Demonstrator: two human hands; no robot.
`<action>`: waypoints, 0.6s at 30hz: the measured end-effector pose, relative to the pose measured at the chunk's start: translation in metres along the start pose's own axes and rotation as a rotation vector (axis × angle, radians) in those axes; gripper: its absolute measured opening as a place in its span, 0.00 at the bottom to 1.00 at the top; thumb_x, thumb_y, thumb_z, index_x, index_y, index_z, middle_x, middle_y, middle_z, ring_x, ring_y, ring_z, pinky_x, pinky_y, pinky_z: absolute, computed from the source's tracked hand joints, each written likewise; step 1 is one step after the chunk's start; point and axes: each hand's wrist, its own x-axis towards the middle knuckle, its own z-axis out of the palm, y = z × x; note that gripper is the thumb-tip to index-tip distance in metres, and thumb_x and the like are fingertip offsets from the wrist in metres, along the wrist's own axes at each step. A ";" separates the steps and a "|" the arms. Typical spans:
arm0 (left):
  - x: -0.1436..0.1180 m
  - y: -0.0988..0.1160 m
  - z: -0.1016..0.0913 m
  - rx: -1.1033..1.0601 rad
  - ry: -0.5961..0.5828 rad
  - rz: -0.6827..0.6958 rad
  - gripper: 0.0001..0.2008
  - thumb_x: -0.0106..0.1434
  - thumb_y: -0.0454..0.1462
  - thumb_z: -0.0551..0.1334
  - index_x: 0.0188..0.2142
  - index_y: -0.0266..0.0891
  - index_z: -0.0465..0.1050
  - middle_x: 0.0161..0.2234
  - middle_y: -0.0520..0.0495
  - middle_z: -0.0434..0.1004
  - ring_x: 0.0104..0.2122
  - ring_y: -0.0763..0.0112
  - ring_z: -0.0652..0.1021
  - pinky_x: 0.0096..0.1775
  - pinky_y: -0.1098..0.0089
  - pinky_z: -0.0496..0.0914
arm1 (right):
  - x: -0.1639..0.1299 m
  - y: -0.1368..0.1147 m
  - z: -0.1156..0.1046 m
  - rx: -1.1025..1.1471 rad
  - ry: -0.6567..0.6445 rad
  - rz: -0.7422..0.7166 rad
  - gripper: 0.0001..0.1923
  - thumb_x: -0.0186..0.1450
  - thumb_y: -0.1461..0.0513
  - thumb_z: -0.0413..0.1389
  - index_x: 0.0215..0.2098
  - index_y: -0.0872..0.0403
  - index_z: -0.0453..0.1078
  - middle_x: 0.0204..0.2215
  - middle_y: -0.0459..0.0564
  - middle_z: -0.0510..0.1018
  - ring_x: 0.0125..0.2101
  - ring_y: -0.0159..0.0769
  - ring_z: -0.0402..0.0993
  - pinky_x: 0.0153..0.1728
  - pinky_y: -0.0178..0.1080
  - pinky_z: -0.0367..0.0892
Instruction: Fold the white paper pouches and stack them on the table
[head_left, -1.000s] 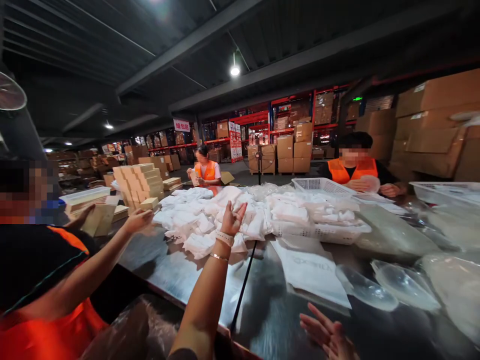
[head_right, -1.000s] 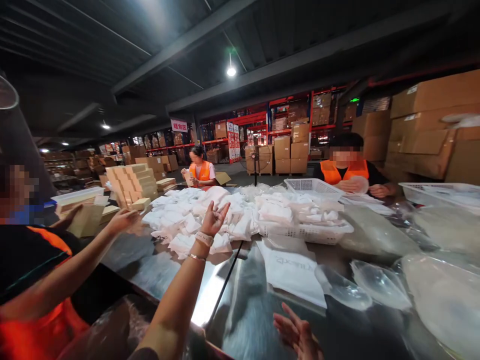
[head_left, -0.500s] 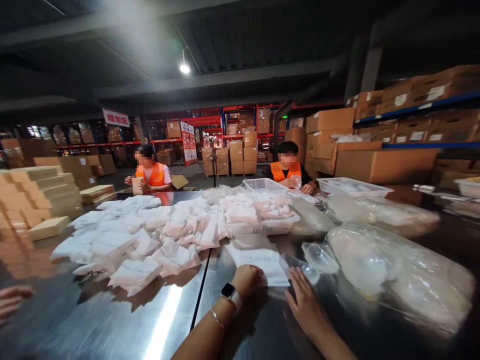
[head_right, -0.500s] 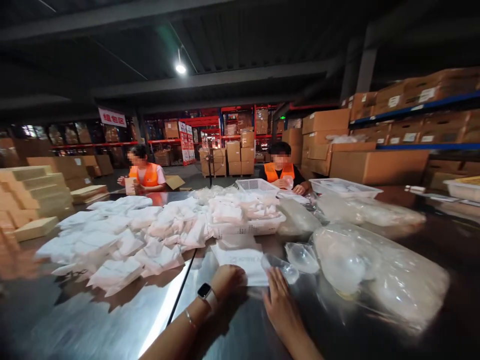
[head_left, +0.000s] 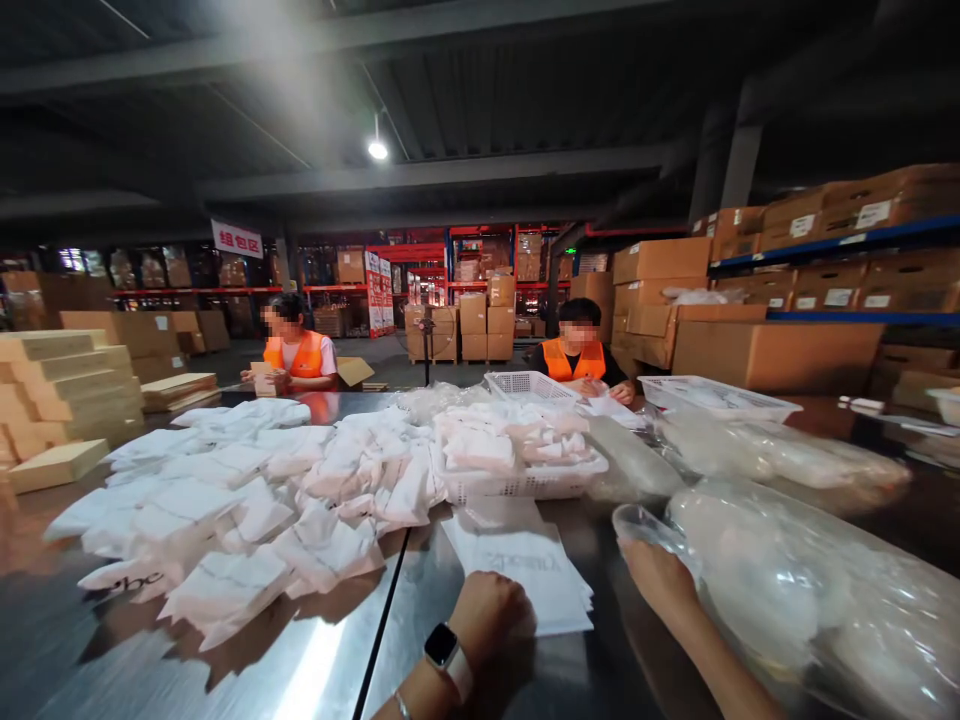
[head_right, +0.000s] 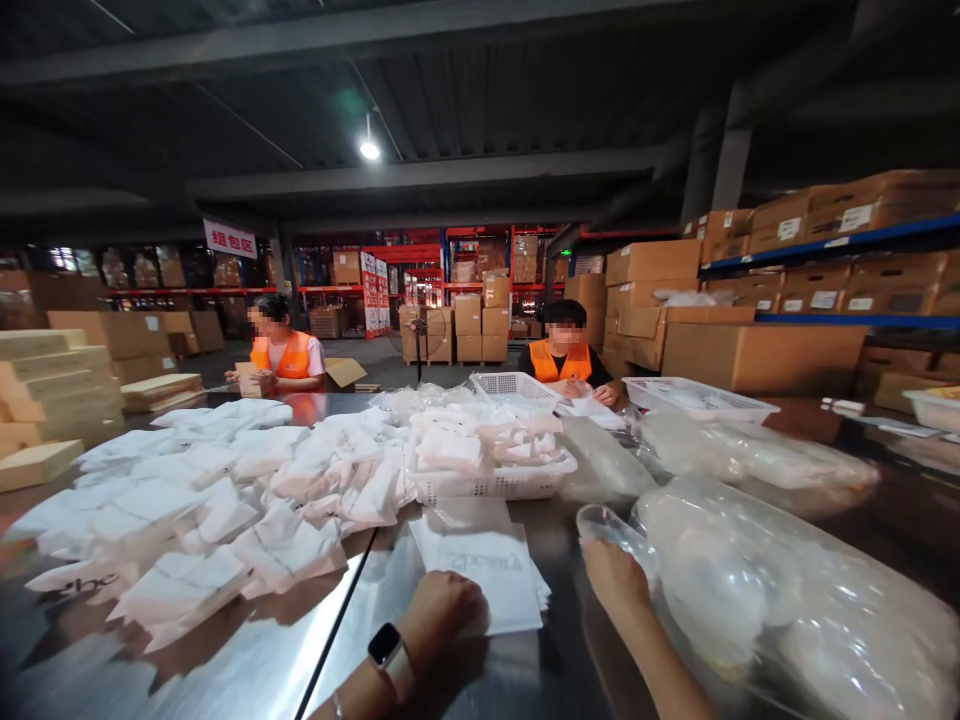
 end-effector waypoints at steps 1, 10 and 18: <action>-0.001 0.000 0.000 0.008 0.002 -0.011 0.10 0.60 0.32 0.55 0.33 0.33 0.76 0.31 0.39 0.78 0.32 0.60 0.78 0.35 0.65 0.68 | 0.000 0.001 0.004 0.009 0.000 -0.003 0.18 0.67 0.62 0.48 0.24 0.58 0.74 0.21 0.61 0.77 0.26 0.51 0.78 0.27 0.45 0.70; -0.012 0.002 -0.015 -0.001 -0.004 -0.007 0.12 0.66 0.37 0.54 0.35 0.35 0.75 0.33 0.42 0.79 0.34 0.63 0.77 0.38 0.68 0.67 | -0.004 0.015 0.013 0.071 -0.040 -0.005 0.13 0.59 0.72 0.48 0.27 0.56 0.73 0.25 0.57 0.79 0.29 0.46 0.77 0.30 0.41 0.66; -0.015 0.003 -0.023 -0.005 0.003 0.022 0.11 0.65 0.40 0.57 0.36 0.36 0.76 0.35 0.42 0.79 0.37 0.62 0.77 0.40 0.67 0.66 | -0.013 -0.003 -0.022 0.643 0.144 0.134 0.07 0.58 0.64 0.53 0.32 0.56 0.73 0.35 0.59 0.79 0.42 0.51 0.74 0.49 0.51 0.61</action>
